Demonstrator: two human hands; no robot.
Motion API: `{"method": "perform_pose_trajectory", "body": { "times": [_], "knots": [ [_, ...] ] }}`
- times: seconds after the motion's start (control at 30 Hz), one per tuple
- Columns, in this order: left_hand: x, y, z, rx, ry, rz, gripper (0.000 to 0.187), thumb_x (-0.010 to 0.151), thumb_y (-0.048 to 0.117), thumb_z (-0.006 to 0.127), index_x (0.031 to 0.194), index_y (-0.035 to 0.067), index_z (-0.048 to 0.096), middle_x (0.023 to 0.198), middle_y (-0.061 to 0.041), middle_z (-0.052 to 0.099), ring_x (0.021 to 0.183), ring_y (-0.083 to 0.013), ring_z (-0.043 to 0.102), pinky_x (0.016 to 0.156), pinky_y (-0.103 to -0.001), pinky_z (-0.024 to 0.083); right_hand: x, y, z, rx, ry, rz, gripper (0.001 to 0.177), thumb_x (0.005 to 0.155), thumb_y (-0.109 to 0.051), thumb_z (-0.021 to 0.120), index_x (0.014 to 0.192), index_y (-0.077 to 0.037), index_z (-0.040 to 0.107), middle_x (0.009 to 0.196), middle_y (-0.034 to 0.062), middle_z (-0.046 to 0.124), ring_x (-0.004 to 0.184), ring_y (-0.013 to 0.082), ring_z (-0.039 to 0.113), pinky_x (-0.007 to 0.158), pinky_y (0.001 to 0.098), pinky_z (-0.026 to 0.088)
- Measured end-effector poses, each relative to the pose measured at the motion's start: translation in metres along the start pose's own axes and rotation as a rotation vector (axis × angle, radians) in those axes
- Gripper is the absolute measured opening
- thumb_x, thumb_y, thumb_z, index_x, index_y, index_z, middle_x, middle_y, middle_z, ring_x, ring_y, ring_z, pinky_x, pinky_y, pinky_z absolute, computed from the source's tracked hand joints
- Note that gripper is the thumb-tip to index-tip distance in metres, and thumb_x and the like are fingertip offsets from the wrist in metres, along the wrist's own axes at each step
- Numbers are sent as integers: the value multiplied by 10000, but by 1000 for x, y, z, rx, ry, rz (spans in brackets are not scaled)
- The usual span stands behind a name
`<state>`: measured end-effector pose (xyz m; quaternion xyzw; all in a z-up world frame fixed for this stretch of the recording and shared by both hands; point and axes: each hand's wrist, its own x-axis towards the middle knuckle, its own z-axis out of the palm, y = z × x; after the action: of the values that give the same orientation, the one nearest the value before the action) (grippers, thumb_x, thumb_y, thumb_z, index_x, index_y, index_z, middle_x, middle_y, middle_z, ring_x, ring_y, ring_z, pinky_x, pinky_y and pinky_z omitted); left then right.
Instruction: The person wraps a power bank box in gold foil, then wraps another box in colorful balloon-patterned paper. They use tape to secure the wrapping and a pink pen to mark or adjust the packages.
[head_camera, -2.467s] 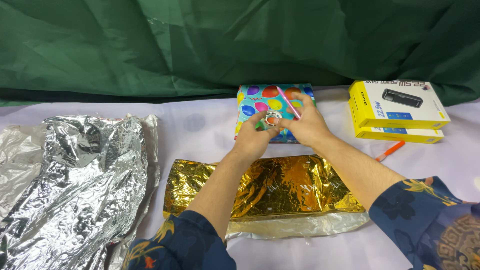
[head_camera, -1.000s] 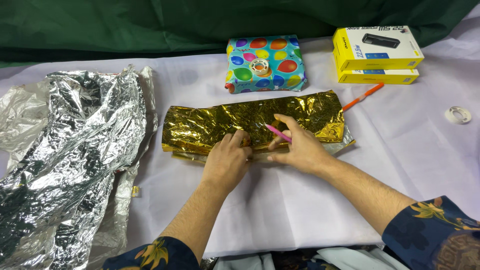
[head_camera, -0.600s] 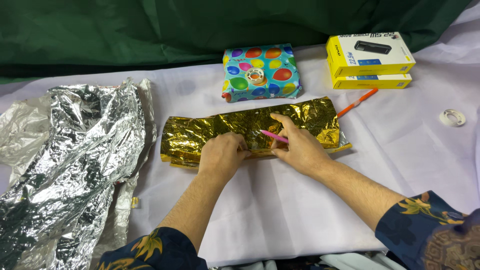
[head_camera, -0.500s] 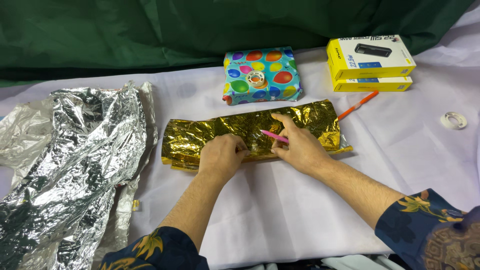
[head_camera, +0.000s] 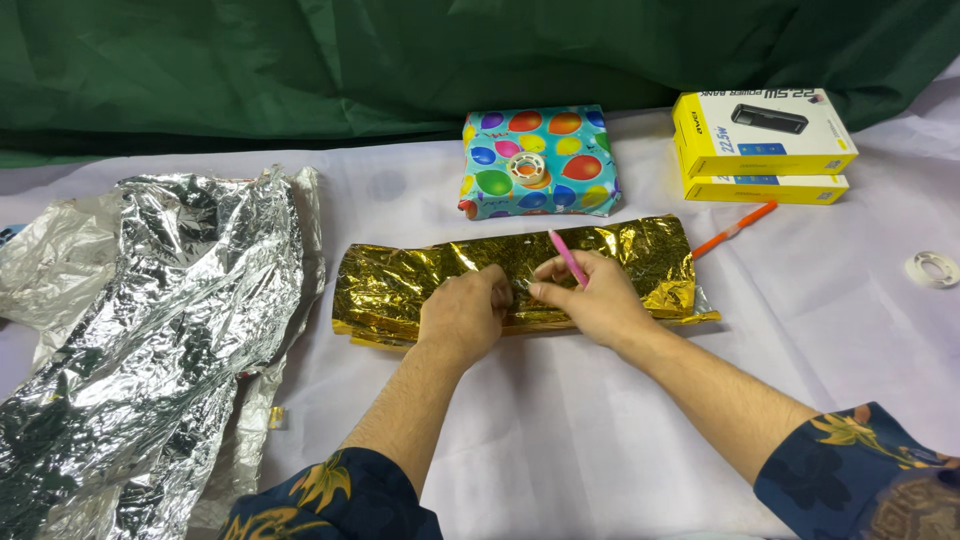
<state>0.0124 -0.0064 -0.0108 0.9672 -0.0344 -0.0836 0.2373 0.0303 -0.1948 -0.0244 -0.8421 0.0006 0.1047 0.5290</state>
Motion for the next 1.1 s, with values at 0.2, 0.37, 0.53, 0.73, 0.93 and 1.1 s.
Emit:
{"method": "perform_pose_trajectory", "body": {
  "times": [0.2,0.37,0.53,0.73,0.93,1.1],
  "knots": [
    [-8,-7,9,-25,94,110,181,845,158,730,936,282,823,1073,-1,679,1052,-257,624,984,-394,486,14,5,-21,14,-187,26,231,789,-230,844,949,-66,812,894,35,812,840,98,714,815,268,545],
    [-21,-8,20,2,223,159,210,869,155,697,962,291,826,1065,27,676,1008,-259,617,894,-394,533,16,2,-17,-95,-276,-27,209,750,-170,859,916,-60,797,870,37,817,815,116,742,803,296,582],
    [-23,-8,19,3,206,155,208,890,165,684,974,296,823,1057,22,664,1005,-246,616,874,-389,540,23,1,-8,-314,-252,-103,189,754,-160,871,912,-81,803,859,39,807,796,132,724,795,312,560],
    [-19,-5,17,-66,201,84,155,866,211,704,934,281,824,1034,3,684,1030,-242,623,923,-392,526,31,10,-3,-333,-201,-123,222,682,-168,894,874,-90,817,844,47,810,782,135,738,772,303,563],
    [-8,8,9,-46,89,-10,385,750,531,825,850,169,739,949,-26,699,1017,-245,615,908,-411,494,52,10,-6,-349,-267,43,253,622,-179,935,843,-103,838,786,14,765,722,110,686,718,299,549],
    [4,7,-2,-50,-65,-67,464,713,609,837,821,168,740,870,10,745,965,-200,672,903,-393,518,59,2,-6,-353,-324,127,245,670,-244,919,849,-96,842,733,40,738,622,123,614,600,322,486]
  ]
}}
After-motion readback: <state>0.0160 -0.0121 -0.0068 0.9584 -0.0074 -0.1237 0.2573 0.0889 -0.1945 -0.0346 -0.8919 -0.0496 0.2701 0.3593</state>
